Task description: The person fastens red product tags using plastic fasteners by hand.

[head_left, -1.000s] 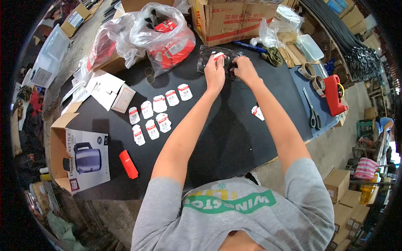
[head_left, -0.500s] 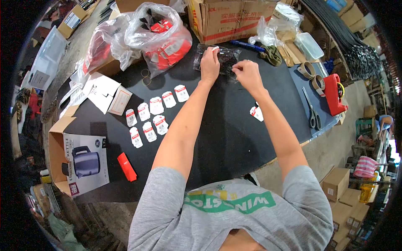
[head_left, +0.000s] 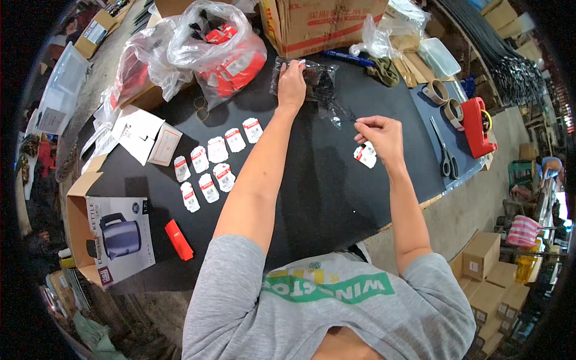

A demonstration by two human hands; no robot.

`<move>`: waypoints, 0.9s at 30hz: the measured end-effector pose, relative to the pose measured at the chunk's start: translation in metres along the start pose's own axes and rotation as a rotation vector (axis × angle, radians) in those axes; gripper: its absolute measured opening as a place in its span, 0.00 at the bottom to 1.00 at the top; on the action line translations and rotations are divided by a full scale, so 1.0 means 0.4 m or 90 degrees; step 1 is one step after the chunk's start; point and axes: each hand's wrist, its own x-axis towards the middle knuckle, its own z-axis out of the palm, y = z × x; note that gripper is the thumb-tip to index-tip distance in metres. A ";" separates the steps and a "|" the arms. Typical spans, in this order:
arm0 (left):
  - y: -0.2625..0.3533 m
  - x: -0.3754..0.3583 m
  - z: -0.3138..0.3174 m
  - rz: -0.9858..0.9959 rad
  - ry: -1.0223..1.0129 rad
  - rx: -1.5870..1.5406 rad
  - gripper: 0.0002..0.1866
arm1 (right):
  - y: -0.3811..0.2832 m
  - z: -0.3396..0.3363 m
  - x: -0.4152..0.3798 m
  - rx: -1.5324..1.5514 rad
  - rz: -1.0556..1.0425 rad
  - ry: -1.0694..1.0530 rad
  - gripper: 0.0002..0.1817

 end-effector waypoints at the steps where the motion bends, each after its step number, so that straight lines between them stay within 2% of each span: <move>1: 0.001 -0.002 -0.001 -0.002 -0.002 -0.001 0.09 | 0.004 -0.008 -0.014 -0.001 0.002 0.000 0.08; 3: 0.009 0.004 -0.003 -0.019 -0.031 0.024 0.09 | 0.010 -0.032 -0.045 0.031 -0.002 0.053 0.08; 7: 0.005 0.006 -0.005 -0.037 -0.044 0.020 0.10 | -0.001 -0.071 -0.142 0.118 0.036 0.051 0.08; 9: -0.015 0.014 0.000 -0.018 -0.032 -0.008 0.07 | -0.005 -0.069 -0.195 0.135 0.068 0.037 0.08; 12: -0.043 0.028 -0.001 -0.036 -0.052 -0.102 0.08 | 0.001 -0.030 -0.263 0.154 0.112 -0.064 0.07; 15: 0.015 0.045 -0.086 -0.033 -0.022 -0.177 0.12 | 0.052 0.048 -0.311 0.154 0.149 -0.121 0.06; 16: 0.037 0.054 -0.128 -0.039 -0.008 -0.207 0.09 | 0.067 0.074 -0.324 0.154 0.155 -0.133 0.06; 18: 0.097 0.057 -0.221 -0.077 -0.002 -0.285 0.08 | 0.089 0.121 -0.352 0.101 0.069 -0.131 0.06; 19: 0.116 0.053 -0.269 -0.133 -0.011 -0.284 0.12 | 0.093 0.137 -0.361 0.101 0.071 -0.134 0.06; 21: 0.135 0.021 -0.357 -0.145 -0.004 -0.349 0.11 | 0.098 0.161 -0.381 0.017 0.054 -0.148 0.06; 23: 0.135 -0.044 -0.453 -0.143 -0.056 -0.361 0.14 | 0.103 0.169 -0.398 -0.004 0.044 -0.139 0.07; 25: 0.190 -0.125 -0.549 -0.292 -0.072 -0.436 0.16 | 0.096 0.164 -0.409 -0.159 -0.088 -0.159 0.09; 27: 0.206 -0.217 -0.619 -0.457 -0.039 -0.452 0.16 | 0.076 0.153 -0.411 -0.168 -0.074 -0.137 0.09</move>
